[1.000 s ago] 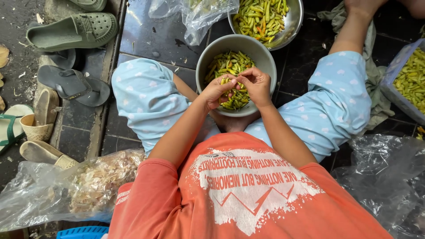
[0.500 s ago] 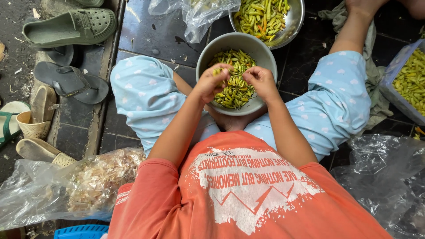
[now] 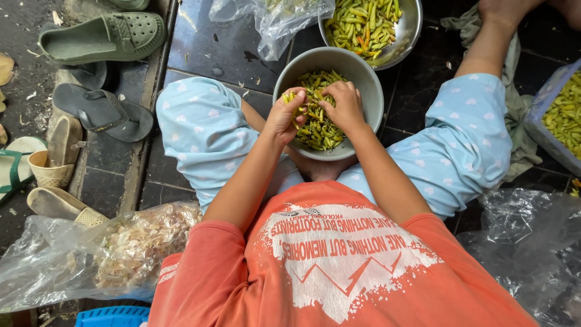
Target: A person is sitting on the floor and manually removing the stems from green chilies one by one.
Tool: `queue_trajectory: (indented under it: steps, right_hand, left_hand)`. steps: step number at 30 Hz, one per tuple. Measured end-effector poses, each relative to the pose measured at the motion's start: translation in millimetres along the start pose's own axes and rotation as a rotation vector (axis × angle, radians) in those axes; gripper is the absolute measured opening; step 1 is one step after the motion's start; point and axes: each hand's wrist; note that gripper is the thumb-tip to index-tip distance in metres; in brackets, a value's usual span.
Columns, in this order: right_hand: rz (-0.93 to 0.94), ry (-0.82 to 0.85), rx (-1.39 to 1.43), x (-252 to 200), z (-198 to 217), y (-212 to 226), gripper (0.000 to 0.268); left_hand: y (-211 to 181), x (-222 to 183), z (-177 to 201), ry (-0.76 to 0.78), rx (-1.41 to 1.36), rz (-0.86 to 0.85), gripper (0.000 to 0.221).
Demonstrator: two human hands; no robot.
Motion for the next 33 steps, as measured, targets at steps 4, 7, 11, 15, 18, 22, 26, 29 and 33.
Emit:
queue_trajectory:
  steps: [4, 7, 11, 15, 18, 22, 26, 29, 33]
  right_hand:
    - [0.075, -0.111, 0.225, -15.8, 12.2, 22.3, 0.016]
    - [0.167, -0.172, 0.346, -24.4, 18.2, 40.3, 0.017]
    - [0.084, -0.261, 0.448, -26.2, 7.3, 25.8, 0.019]
    - [0.295, -0.194, 0.351, -20.5, 15.0, 28.2, 0.018]
    - [0.415, -0.039, 0.324, -19.4, 27.6, 35.0, 0.02]
    - [0.437, 0.081, 0.309, -24.3, 17.5, 37.5, 0.019]
    - [0.14, 0.092, -0.12, -12.3, -12.3, 22.0, 0.038]
    - [0.073, 0.101, -0.192, -6.6, -23.1, 18.6, 0.027]
    - [0.077, 0.085, -0.115, -5.7, -26.7, 15.4, 0.019]
  left_hand:
    - [15.7, -0.2, -7.9, -0.056, 0.09, -0.014, 0.025]
    - [22.7, 4.6, -13.9, -0.079, 0.175, -0.062, 0.035]
    - [20.1, 9.8, -11.7, -0.113, 0.214, -0.114, 0.022]
    - [15.8, 12.6, -6.7, -0.077, 0.211, -0.094, 0.018]
    - [4.5, 9.0, -11.5, -0.063, 0.207, -0.087, 0.018]
    - [-32.4, 16.7, -11.1, -0.079, 0.12, -0.116, 0.016]
    - [-67.0, 4.3, -19.5, -0.008, -0.019, 0.065, 0.022]
    - [-53.4, 8.8, -9.5, 0.047, -0.107, 0.078, 0.023]
    - [-34.8, 3.2, 1.0, -0.009, -0.052, 0.012, 0.019]
Point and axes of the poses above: each hand's wrist, its own x-axis towards the middle knuckle, its own z-axis out of the back of the hand, y = z × x, and after that the axes turned 7 degrees about x, right-handed
